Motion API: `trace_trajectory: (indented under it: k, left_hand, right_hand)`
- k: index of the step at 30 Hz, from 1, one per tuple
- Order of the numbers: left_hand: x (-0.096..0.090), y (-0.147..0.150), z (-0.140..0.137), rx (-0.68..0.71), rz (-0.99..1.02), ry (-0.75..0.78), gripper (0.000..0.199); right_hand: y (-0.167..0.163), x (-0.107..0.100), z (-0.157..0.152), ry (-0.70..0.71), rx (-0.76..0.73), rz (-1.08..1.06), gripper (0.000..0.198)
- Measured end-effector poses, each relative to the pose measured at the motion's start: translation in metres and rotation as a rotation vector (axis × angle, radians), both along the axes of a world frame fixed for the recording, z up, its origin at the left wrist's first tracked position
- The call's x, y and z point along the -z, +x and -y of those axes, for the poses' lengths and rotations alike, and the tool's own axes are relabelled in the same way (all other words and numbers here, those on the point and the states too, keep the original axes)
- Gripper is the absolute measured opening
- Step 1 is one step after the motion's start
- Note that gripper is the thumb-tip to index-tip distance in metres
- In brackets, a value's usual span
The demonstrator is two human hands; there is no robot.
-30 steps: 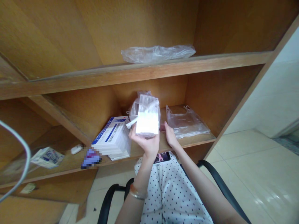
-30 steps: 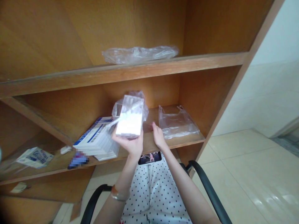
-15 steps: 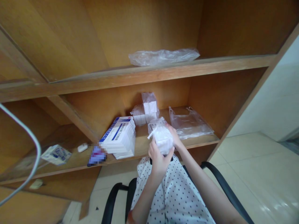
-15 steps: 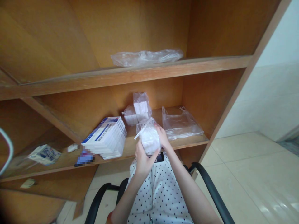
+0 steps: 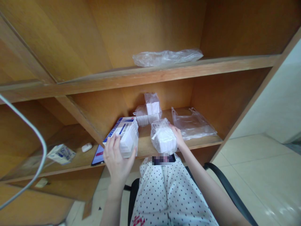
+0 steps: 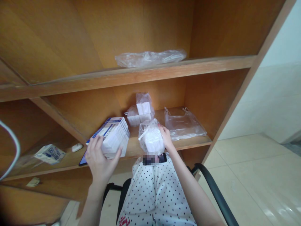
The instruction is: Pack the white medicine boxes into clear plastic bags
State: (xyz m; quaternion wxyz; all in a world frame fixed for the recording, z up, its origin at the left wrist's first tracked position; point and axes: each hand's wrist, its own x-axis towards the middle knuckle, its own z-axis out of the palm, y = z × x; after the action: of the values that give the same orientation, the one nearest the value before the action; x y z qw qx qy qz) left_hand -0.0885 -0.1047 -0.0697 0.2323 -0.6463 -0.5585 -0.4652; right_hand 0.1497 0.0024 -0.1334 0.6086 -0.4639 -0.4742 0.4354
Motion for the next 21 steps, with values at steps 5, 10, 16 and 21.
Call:
trace_trajectory:
  k: [5,10,16,21]
  left_hand:
    - [0.032,0.003,-0.028,-0.153,0.062,0.053,0.08]
    - [0.039,0.019,-0.041,-0.243,0.131,0.062,0.081]
    - [0.043,0.025,-0.047,-0.234,0.245,0.036,0.087]
    - [0.049,0.02,-0.055,-0.218,0.253,0.021,0.092]
  right_hand:
    - [0.0,0.003,-0.002,-0.026,0.01,0.0,0.042]
    - [0.001,0.001,0.0,-0.02,0.007,0.035,0.042]
    - [0.001,0.001,-0.001,-0.014,0.006,0.002,0.043]
    - [0.001,0.001,-0.001,-0.018,0.005,0.0,0.042]
